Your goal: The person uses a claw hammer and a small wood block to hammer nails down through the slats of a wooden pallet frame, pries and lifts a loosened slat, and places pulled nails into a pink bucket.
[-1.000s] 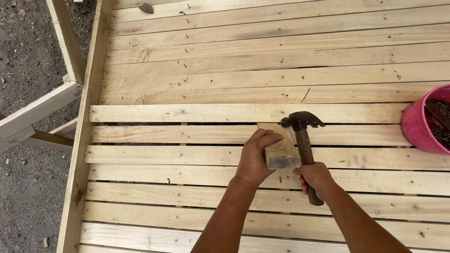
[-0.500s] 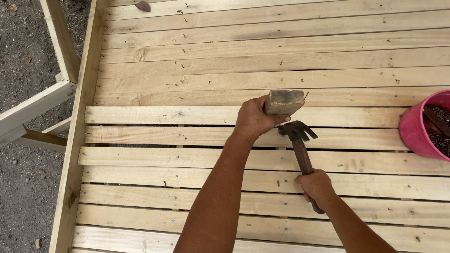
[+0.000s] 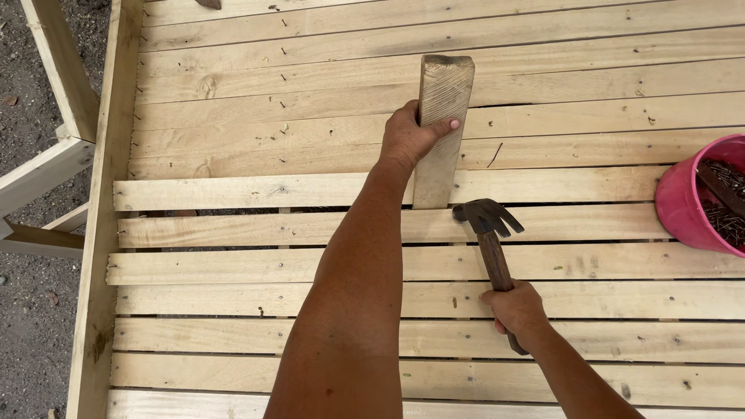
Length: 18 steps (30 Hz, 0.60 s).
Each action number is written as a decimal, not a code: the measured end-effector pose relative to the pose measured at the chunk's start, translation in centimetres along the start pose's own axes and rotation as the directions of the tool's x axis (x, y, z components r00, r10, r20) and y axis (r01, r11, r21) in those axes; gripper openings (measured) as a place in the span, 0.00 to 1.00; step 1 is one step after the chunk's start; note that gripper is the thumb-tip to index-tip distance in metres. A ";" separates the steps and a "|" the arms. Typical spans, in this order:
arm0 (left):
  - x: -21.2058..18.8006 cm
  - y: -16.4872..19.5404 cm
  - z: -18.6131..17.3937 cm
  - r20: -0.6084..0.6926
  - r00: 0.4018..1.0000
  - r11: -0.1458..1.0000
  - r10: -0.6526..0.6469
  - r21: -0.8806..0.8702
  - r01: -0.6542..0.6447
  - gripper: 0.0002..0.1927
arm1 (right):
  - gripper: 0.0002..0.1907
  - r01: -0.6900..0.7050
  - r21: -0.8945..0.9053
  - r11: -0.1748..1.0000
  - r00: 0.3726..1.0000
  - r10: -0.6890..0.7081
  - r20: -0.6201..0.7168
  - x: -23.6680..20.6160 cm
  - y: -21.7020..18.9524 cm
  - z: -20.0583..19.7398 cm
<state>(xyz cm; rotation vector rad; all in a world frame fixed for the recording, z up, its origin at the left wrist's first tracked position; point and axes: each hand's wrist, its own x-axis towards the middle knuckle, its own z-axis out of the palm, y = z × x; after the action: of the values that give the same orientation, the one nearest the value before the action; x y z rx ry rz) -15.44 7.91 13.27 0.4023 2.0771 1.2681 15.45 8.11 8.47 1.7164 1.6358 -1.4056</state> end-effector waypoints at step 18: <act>8.8 -5.3 3.6 -0.127 0.968 0.975 -0.218 -0.072 0.210 0.35 | 0.10 0.015 -0.142 0.990 0.991 -0.034 -0.130 2.3 -2.2 0.8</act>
<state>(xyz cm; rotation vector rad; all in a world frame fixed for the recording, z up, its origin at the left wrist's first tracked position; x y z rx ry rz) -19.04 12.70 4.24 0.0645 2.1237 1.2507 12.72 9.17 6.94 1.7459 1.7865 -1.1776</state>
